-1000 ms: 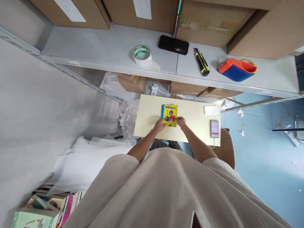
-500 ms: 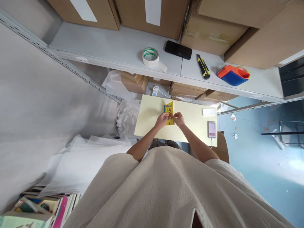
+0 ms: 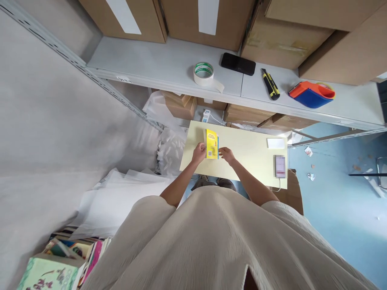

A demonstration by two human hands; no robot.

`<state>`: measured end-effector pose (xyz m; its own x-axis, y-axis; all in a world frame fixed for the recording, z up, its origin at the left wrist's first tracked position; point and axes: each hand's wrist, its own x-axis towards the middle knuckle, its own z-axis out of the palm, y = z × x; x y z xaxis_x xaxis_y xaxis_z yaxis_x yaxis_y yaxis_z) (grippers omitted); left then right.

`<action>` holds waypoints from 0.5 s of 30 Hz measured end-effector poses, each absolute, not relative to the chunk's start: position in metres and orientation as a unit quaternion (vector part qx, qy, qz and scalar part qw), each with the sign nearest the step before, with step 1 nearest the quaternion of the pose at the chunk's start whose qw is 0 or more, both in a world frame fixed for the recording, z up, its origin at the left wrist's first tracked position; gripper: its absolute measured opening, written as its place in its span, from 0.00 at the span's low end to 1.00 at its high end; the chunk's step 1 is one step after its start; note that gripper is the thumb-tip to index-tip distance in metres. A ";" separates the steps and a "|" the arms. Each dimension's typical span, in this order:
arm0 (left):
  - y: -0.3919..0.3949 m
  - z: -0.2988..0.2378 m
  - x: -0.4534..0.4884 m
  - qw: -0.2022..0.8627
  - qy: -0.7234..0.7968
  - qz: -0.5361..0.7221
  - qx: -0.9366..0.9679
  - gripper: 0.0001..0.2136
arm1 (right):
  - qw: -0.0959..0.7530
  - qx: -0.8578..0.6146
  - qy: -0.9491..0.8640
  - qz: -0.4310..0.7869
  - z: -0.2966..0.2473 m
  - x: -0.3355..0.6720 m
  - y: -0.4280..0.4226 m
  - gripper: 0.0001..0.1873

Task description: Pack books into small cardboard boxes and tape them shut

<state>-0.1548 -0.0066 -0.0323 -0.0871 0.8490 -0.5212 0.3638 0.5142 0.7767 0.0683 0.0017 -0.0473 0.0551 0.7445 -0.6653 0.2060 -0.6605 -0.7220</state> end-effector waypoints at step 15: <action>-0.014 -0.060 -0.175 0.503 0.697 0.146 0.490 0.24 | 0.182 -0.734 -0.343 0.557 -0.067 0.058 0.003 0.14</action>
<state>-0.1751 -0.0137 -0.0604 -0.0139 0.8296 -0.5583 0.5354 0.4777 0.6965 0.0584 0.0026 -0.0674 0.1439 0.7060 -0.6934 0.3004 -0.6988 -0.6492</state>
